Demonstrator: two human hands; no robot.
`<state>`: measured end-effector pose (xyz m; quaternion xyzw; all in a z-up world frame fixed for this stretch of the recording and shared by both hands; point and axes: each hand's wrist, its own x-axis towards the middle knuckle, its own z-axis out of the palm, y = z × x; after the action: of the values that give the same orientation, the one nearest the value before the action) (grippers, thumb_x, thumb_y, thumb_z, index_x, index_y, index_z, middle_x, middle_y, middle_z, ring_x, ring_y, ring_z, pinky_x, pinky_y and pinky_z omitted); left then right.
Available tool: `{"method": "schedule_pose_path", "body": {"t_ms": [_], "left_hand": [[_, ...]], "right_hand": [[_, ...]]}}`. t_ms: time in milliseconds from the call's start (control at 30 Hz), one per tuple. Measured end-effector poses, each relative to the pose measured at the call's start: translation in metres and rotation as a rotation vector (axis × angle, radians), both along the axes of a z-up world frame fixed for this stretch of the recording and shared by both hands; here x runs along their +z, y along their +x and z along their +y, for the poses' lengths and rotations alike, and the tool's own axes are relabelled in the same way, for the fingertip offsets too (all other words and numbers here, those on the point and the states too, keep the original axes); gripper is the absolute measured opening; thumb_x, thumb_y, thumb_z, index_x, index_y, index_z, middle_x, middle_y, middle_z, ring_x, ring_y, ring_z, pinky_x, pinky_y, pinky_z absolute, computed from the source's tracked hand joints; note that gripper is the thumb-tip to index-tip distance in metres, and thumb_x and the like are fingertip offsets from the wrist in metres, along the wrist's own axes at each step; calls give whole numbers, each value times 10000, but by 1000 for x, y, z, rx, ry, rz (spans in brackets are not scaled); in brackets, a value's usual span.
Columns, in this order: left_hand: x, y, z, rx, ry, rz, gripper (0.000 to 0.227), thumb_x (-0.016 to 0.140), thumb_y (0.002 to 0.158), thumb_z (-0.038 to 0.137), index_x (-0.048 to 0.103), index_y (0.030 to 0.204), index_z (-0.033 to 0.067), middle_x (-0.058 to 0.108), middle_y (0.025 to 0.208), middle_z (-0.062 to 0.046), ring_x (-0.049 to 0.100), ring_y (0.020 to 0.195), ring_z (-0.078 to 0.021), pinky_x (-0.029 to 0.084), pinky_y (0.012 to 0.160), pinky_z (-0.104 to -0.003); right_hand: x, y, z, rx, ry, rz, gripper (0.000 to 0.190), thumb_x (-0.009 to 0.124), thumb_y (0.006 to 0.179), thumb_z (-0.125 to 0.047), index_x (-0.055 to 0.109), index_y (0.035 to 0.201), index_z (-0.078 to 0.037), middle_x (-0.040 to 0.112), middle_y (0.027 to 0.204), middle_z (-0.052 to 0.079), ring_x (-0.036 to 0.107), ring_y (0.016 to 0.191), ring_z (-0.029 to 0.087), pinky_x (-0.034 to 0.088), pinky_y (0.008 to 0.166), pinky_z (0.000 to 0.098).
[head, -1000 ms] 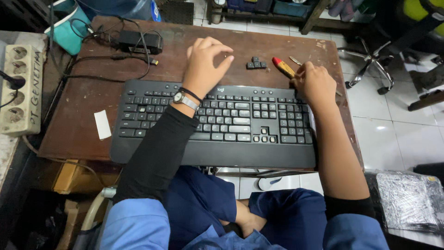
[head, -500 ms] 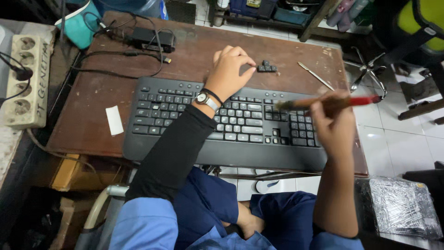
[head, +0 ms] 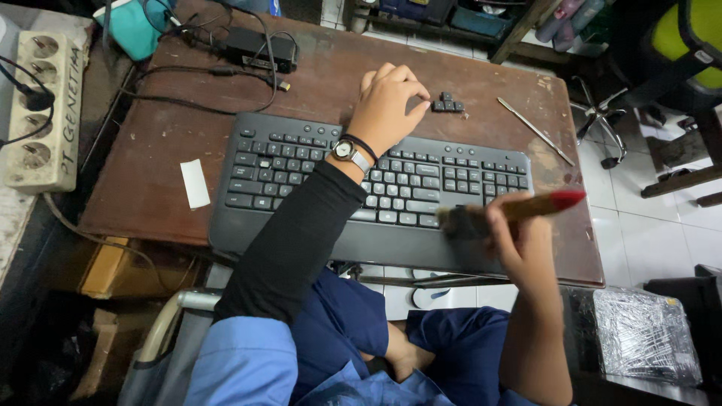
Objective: The person removes individual keycaps from a keyboard, cleans them with a brush, and places them back onto the keyboard. They also use the brush to sweep debris from the keyboard surface.
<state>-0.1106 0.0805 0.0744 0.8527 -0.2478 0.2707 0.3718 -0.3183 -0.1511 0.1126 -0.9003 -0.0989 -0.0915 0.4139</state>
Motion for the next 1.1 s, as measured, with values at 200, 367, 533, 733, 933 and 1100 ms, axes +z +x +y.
{"method": "schedule_pose_path", "body": {"t_ms": [200,367,533,733,933,1100], "left_hand": [[0,0,1,-6,0,4,6,758,833,232,764,833,228,604,878,66,551,949,-216,365,956,-496],[2,-1,0,-19,20,-4,27,761,842,231,749,818,225,609,880,56,550,939,-223,373,938,-491],[-2,-2,1,-16,28,5,18,755,842,240,759,826,234,603,873,59,548,935,-220,371,939,-492],[2,0,1,-22,51,43,30,747,862,245,766,857,223,606,892,53,543,964,-228,368,935,-501],[3,-2,-1,-56,52,-3,75,745,888,232,769,835,184,608,875,31,550,933,-236,380,964,-545],[0,-2,1,-46,35,-25,41,750,847,219,764,810,208,587,840,43,550,905,-235,393,926,-522]], "right_hand": [[-6,6,-38,-186,310,-325,230,548,1122,-182,441,1255,-28,552,1177,175,644,857,261,547,715,279],[22,-13,-25,275,-49,41,228,507,984,-193,657,1088,-56,745,1031,97,706,713,193,543,657,285],[12,-8,-9,35,244,-128,85,500,1076,-133,531,1112,-62,612,1368,203,676,945,206,564,583,231],[5,-21,-4,-29,-152,164,340,521,1001,-226,717,760,-88,734,726,28,678,670,155,493,677,317],[-17,11,21,-6,548,-365,306,376,1128,-375,455,1102,-80,605,1191,250,741,884,426,586,583,314],[29,-37,34,-206,73,300,384,369,1096,-244,574,868,-12,718,782,129,674,350,266,440,375,273]]}}
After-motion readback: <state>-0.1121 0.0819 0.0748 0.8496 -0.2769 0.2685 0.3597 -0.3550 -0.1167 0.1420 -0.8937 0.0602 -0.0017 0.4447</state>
